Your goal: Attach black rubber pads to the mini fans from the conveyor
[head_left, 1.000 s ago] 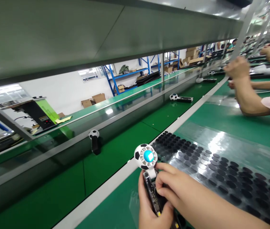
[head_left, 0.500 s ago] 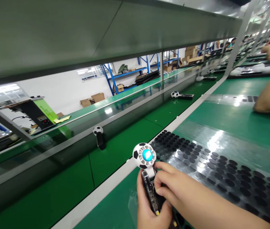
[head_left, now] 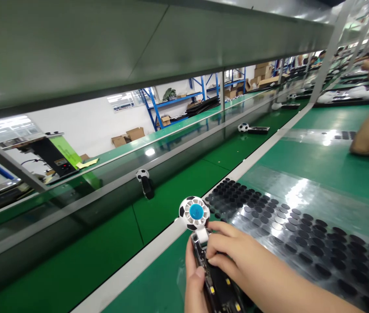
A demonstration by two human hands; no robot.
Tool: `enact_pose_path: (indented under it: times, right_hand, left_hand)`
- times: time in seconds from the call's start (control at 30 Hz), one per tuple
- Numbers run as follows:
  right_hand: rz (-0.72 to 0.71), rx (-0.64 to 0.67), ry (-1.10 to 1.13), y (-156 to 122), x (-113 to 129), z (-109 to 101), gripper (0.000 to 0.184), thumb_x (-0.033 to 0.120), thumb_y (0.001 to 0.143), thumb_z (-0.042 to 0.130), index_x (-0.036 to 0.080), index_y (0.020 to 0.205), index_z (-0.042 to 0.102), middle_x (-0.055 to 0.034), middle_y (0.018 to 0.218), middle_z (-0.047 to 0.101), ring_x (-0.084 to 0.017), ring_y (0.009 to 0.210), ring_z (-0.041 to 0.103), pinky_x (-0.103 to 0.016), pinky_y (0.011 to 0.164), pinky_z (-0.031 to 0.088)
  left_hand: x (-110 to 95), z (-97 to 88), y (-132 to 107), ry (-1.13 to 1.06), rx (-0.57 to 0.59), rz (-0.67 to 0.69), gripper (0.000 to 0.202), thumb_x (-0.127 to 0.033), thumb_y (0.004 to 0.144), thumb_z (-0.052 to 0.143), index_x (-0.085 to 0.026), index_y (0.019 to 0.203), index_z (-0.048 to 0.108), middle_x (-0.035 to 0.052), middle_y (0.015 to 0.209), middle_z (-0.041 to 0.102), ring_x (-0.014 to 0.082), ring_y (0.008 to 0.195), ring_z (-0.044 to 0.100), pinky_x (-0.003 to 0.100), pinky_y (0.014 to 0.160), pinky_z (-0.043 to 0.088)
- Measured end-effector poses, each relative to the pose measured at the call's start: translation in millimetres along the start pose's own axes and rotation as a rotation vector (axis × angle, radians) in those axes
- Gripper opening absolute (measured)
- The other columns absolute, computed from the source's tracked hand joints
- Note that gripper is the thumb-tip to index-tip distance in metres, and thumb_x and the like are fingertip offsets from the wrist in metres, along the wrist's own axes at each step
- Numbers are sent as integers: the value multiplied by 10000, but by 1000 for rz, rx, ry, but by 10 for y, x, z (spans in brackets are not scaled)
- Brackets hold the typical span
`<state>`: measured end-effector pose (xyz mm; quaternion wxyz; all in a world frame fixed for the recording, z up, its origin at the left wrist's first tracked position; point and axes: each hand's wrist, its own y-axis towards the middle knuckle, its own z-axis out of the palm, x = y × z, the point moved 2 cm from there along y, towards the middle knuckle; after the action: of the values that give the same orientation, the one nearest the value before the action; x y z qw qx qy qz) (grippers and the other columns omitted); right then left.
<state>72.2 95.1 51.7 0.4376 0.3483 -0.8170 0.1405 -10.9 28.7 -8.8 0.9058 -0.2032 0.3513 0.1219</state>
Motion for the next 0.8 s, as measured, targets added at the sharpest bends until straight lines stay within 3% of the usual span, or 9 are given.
enact_pose_path:
  times: [0.1, 0.17, 0.23, 0.33, 0.43, 0.5, 0.6, 0.7, 0.8]
  right_hand:
    - [26, -15, 77, 0, 7, 13, 309, 29, 736, 439, 265, 887, 571, -1, 1138, 491, -156, 1003, 534, -292, 905, 401]
    - [98, -31, 178, -17, 6, 13, 437, 32, 714, 460, 308, 1051, 499, 10, 1152, 492, -147, 1014, 526, -282, 894, 408]
    - [173, -33, 294, -35, 6, 14, 443, 54, 719, 476, 312, 1079, 447, 17, 1102, 516, -135, 958, 550, -253, 830, 440]
    - [242, 48, 518, -38, 5, 29, 240, 197, 839, 416, 298, 1056, 405, 37, 875, 533, -96, 623, 568, -193, 530, 463]
    - [285, 129, 721, -2, 4, 38, 192, 355, 924, 257, 294, 1089, 335, 77, 698, 461, -57, 375, 416, -172, 362, 368]
    - [281, 94, 748, 30, 4, 27, 211, 373, 931, 236, 285, 1110, 307, 65, 761, 479, -45, 372, 409, -183, 386, 392]
    - [256, -22, 604, 38, -14, 35, 256, 358, 922, 269, 262, 1155, 313, -15, 1018, 509, -89, 565, 563, -244, 557, 494]
    - [229, -113, 286, -54, -78, 93, 282, 311, 889, 350, 217, 1147, 415, -65, 1124, 532, -171, 961, 583, -303, 850, 461]
    - [112, -75, 54, -222, -149, 159, 259, 239, 862, 401, 204, 1081, 535, -70, 1135, 567, -179, 1076, 533, -286, 925, 420]
  left_hand:
    - [-15, -46, 4, 7, 18, 20, 535, -385, 702, 467, -225, 1212, 495, 63, 1181, 594, 285, 1169, 476, 352, 962, 392]
    - [-28, -83, 11, 81, 23, 57, 544, -418, 705, 489, -229, 1215, 504, 75, 1127, 620, 293, 1106, 529, 365, 914, 433]
    - [-41, -117, 21, 183, 1, 89, 567, -456, 708, 505, -227, 1227, 501, 89, 1071, 639, 299, 1025, 580, 372, 843, 476]
    - [-49, -128, 42, 302, -47, 83, 639, -551, 691, 521, -257, 1255, 458, 85, 983, 661, 290, 897, 630, 360, 707, 520]
    - [-51, -75, 65, 277, -53, 30, 727, -580, 641, 591, -286, 1269, 371, 70, 883, 672, 262, 757, 656, 321, 587, 518]
    - [-80, -20, 79, 231, -11, 45, 706, -529, 624, 649, -273, 1220, 370, 59, 827, 668, 233, 646, 656, 292, 520, 496]
    - [-194, 18, 105, 252, 39, 142, 550, -446, 632, 679, -225, 1069, 429, 28, 726, 645, 185, 519, 626, 240, 436, 440]
    - [-380, -50, 157, 348, -72, 190, 352, -363, 706, 613, -185, 960, 447, 13, 682, 628, 141, 501, 601, 204, 434, 420]
    - [-633, -166, 268, 446, -221, 221, 213, -283, 778, 533, -160, 934, 454, 35, 693, 631, 125, 531, 598, 195, 461, 431]
